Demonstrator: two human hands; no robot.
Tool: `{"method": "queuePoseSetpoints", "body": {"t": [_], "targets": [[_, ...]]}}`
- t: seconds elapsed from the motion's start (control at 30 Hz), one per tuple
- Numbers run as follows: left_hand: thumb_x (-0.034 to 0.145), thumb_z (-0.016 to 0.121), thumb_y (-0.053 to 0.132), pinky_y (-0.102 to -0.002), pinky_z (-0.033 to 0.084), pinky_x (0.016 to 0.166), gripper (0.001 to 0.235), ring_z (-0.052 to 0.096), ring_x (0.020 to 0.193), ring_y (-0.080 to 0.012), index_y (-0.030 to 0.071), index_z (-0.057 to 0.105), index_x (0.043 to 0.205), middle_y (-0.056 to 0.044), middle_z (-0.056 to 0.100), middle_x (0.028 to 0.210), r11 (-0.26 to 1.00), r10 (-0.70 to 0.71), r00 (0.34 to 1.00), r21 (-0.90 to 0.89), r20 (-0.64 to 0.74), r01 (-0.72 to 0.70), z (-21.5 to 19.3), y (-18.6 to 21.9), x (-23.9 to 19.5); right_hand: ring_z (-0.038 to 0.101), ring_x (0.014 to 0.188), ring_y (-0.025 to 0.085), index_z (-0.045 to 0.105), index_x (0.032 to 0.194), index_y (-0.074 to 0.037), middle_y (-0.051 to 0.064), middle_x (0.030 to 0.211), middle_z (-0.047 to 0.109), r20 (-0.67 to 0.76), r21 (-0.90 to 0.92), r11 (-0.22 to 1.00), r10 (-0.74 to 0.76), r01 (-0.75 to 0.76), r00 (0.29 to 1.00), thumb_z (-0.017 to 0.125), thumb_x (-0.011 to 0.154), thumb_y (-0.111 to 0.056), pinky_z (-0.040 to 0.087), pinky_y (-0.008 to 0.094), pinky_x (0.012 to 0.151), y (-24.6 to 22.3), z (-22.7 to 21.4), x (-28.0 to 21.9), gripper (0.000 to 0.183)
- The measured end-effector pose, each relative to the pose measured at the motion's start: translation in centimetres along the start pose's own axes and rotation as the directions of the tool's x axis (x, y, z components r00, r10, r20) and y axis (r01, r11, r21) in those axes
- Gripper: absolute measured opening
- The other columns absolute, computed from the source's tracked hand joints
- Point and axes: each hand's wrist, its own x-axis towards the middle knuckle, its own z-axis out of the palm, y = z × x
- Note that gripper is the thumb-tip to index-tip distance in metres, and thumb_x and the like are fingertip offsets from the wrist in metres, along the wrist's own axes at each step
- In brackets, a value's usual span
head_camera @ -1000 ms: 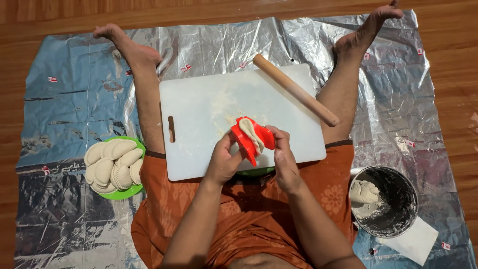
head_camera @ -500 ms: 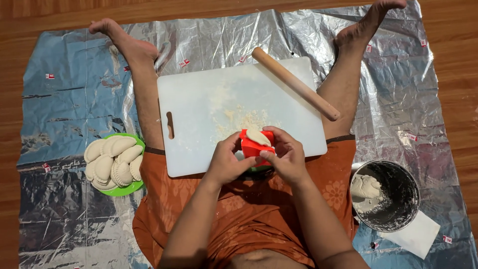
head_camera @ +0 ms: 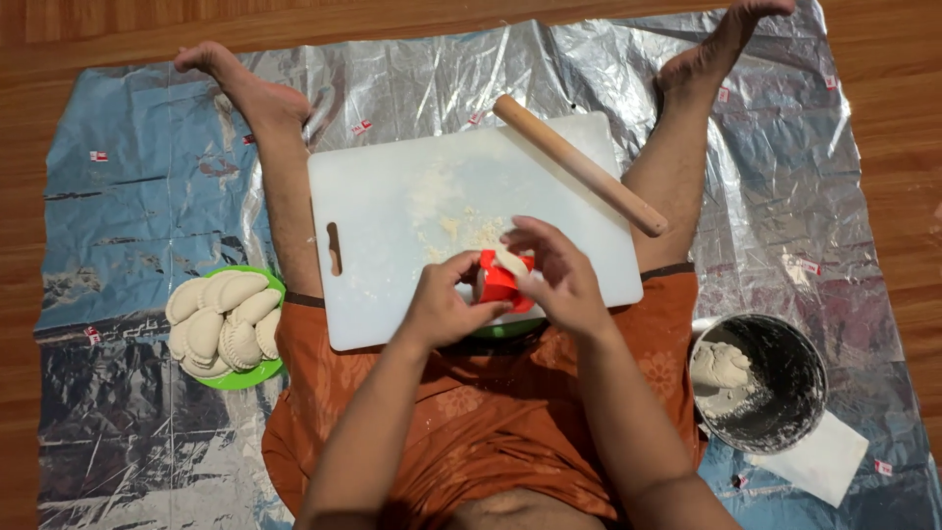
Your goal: A person prepares pastries by rolling out dough balls and using a plastic mold to shape them.
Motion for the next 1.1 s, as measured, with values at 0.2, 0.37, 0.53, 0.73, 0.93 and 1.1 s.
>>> {"method": "queuePoseSetpoints", "body": {"t": [0.2, 0.37, 0.53, 0.73, 0.93, 1.1], "targets": [[0.068, 0.093, 0.010, -0.036, 0.059, 0.078, 0.044, 0.067, 0.082, -0.0169, 0.001, 0.069, 0.104, -0.011, 0.073, 0.083, 0.984, -0.086, 0.996, -0.158, 0.001, 0.085, -1.6, 0.5, 2.2, 0.072, 0.098, 0.028, 0.071, 0.113, 0.010, 0.022, 0.100, 0.073, -0.016, -0.213, 0.977, -0.023, 0.019, 1.000, 0.078, 0.085, 0.006, 0.059, 0.045, 0.091, -2.2, -0.9, 3.0, 0.029], [0.072, 0.093, 0.014, -0.037, 0.061, 0.073, 0.042, 0.069, 0.082, -0.0200, 0.007, 0.066, 0.104, -0.008, 0.072, 0.089, 0.895, -0.142, 0.985, -0.439, -0.099, 0.084, -1.3, -1.2, 5.3, 0.072, 0.096, 0.024, 0.072, 0.118, 0.006, 0.018, 0.100, 0.073, -0.062, -0.220, 0.973, -0.090, 0.074, 0.994, 0.075, 0.088, 0.008, 0.061, 0.039, 0.087, 0.5, -0.4, 3.4, 0.031], [0.079, 0.088, 0.010, -0.042, 0.064, 0.065, 0.041, 0.073, 0.083, -0.0271, 0.008, 0.062, 0.112, -0.010, 0.071, 0.095, 0.644, -0.320, 0.922, -0.764, -0.220, 0.041, 1.5, -4.2, 7.3, 0.069, 0.100, 0.019, 0.073, 0.118, 0.001, 0.015, 0.108, 0.074, -0.196, -0.311, 0.941, -0.201, 0.133, 0.960, 0.075, 0.094, -0.001, 0.063, 0.036, 0.082, 3.9, -0.7, 2.8, 0.024], [0.083, 0.087, 0.012, -0.044, 0.064, 0.065, 0.041, 0.073, 0.085, -0.0298, 0.009, 0.059, 0.113, -0.011, 0.069, 0.099, 0.568, -0.360, 0.888, -0.822, -0.287, -0.036, 2.4, -4.8, 7.7, 0.071, 0.105, 0.033, 0.075, 0.112, 0.001, 0.019, 0.108, 0.073, -0.127, -0.477, 0.876, -0.155, 0.077, 0.980, 0.080, 0.090, -0.003, 0.061, 0.043, 0.087, 4.1, -1.9, 2.2, 0.024], [0.082, 0.087, 0.009, -0.048, 0.065, 0.074, 0.039, 0.072, 0.093, -0.0301, 0.007, 0.061, 0.112, -0.011, 0.068, 0.098, 0.634, -0.341, 0.905, -0.773, -0.254, 0.022, 3.3, -3.8, 6.6, 0.063, 0.102, 0.019, 0.062, 0.138, -0.003, 0.012, 0.118, 0.064, -0.131, -0.273, 0.962, -0.057, 0.019, 0.990, 0.080, 0.090, -0.006, 0.061, 0.038, 0.087, 5.7, -1.9, 1.8, 0.052], [0.084, 0.085, 0.011, -0.048, 0.065, 0.077, 0.038, 0.072, 0.096, -0.0302, 0.008, 0.060, 0.112, -0.011, 0.068, 0.100, 0.545, -0.352, 0.883, -0.835, -0.311, -0.076, 3.7, -5.1, 7.3, 0.065, 0.096, 0.018, 0.074, 0.112, -0.002, 0.011, 0.106, 0.063, -0.153, -0.320, 0.943, -0.145, 0.090, 0.978, 0.081, 0.089, -0.003, 0.062, 0.031, 0.078, 5.2, -1.2, 1.4, 0.025]]}}
